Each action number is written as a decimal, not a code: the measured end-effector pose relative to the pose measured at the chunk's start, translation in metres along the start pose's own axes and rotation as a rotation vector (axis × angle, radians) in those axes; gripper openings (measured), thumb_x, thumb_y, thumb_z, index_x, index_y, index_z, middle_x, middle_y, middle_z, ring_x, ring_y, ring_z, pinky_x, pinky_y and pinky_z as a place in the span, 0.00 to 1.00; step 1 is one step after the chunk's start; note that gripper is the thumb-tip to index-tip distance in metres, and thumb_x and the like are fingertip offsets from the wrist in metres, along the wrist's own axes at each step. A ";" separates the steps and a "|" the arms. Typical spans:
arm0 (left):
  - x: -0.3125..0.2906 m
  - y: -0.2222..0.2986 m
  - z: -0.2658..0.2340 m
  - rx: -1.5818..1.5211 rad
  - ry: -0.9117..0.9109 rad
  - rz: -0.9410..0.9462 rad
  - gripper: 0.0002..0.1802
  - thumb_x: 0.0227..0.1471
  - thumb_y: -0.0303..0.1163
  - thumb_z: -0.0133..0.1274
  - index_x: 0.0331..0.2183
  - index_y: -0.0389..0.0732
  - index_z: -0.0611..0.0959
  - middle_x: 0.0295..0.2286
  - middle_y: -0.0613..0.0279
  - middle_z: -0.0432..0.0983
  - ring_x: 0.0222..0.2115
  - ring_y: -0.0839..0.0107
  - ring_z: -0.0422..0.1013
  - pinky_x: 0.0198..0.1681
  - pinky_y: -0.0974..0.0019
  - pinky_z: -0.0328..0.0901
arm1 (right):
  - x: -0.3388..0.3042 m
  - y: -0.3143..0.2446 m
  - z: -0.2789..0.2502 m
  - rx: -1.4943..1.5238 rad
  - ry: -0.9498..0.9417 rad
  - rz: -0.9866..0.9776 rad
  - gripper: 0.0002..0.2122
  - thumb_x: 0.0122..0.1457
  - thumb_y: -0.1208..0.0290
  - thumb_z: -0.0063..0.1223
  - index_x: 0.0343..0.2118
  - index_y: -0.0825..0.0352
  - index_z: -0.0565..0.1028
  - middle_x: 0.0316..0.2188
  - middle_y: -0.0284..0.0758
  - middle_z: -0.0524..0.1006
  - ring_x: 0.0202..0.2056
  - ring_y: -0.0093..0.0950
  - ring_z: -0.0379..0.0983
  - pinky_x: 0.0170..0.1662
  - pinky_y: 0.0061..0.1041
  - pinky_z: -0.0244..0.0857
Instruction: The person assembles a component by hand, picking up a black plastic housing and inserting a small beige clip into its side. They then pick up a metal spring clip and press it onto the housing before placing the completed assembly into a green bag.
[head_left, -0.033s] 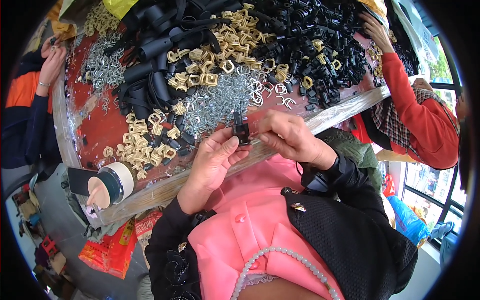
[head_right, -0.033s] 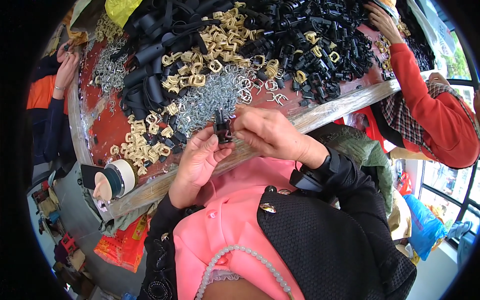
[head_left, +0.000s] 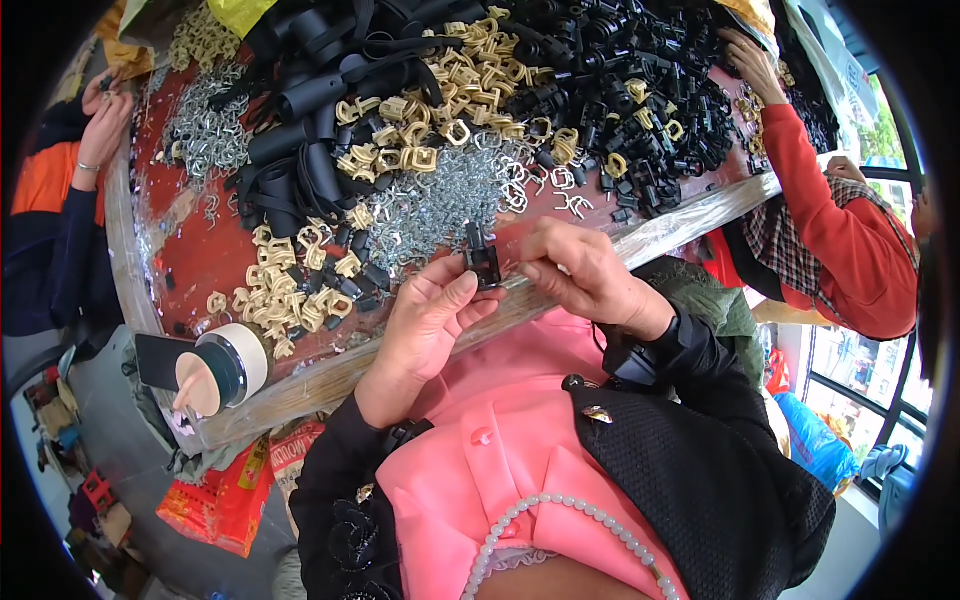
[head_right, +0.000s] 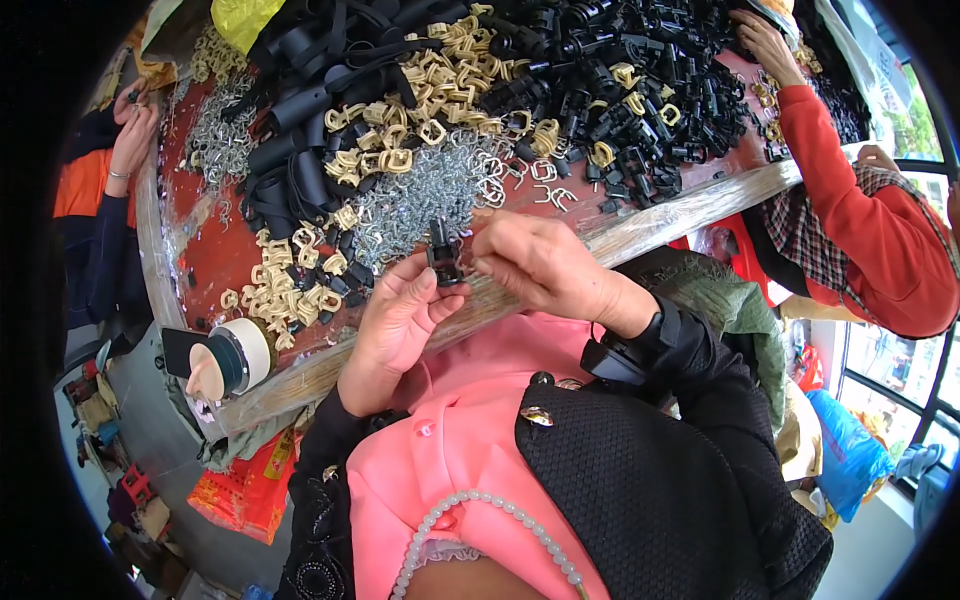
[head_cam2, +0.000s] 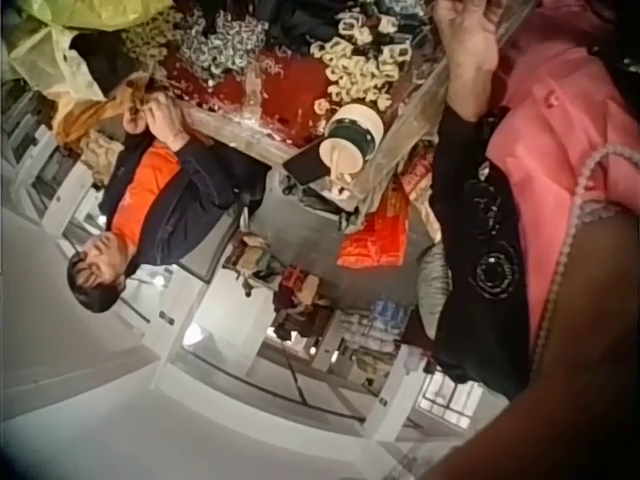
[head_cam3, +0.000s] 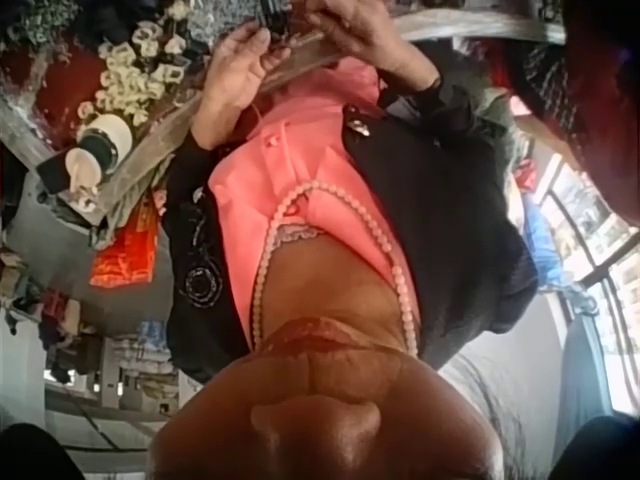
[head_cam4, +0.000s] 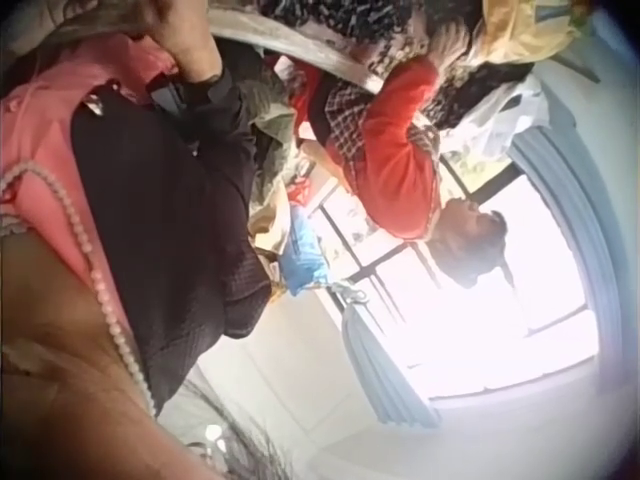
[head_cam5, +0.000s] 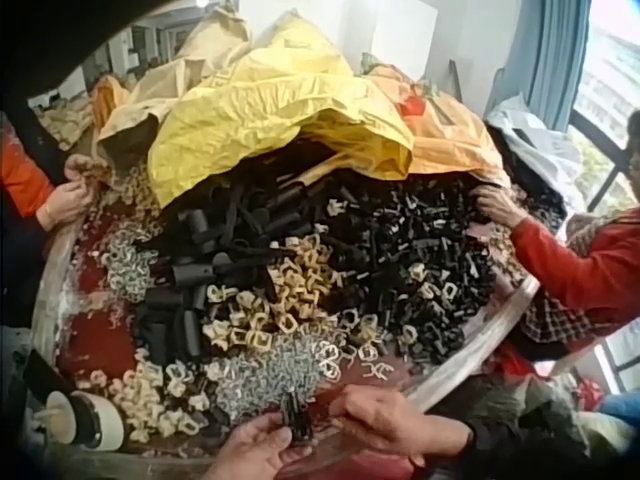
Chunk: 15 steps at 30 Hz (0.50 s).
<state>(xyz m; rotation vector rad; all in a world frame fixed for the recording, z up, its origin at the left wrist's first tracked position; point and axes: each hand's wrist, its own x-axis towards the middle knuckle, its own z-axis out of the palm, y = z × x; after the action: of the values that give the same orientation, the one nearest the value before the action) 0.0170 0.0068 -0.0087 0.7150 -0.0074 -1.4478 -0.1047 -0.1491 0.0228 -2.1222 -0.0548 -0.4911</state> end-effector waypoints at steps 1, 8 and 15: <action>0.000 0.000 -0.001 -0.006 0.001 0.005 0.13 0.47 0.27 0.49 0.37 0.34 0.72 0.32 0.58 0.72 0.31 0.68 0.71 0.34 0.71 0.67 | -0.002 0.002 0.000 -0.045 0.035 0.074 0.07 0.43 0.79 0.50 0.27 0.69 0.66 0.21 0.36 0.66 0.22 0.35 0.65 0.24 0.26 0.59; 0.003 0.000 -0.001 -0.027 0.016 0.001 0.11 0.47 0.27 0.49 0.35 0.34 0.72 0.32 0.58 0.71 0.32 0.66 0.71 0.34 0.71 0.68 | -0.020 0.034 -0.001 -0.686 -0.017 0.336 0.07 0.45 0.79 0.50 0.28 0.69 0.66 0.23 0.36 0.67 0.24 0.32 0.65 0.27 0.26 0.60; 0.003 0.001 0.002 -0.064 0.046 0.009 0.11 0.46 0.26 0.49 0.35 0.35 0.72 0.32 0.59 0.71 0.32 0.68 0.70 0.36 0.70 0.67 | -0.007 0.002 0.008 -0.353 0.145 0.076 0.17 0.40 0.72 0.55 0.35 0.66 0.66 0.33 0.38 0.66 0.31 0.35 0.63 0.35 0.29 0.58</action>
<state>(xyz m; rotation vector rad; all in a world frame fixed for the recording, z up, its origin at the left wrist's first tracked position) 0.0179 0.0036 -0.0081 0.6948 0.0715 -1.4165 -0.1079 -0.1432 0.0146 -2.4140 0.2089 -0.6458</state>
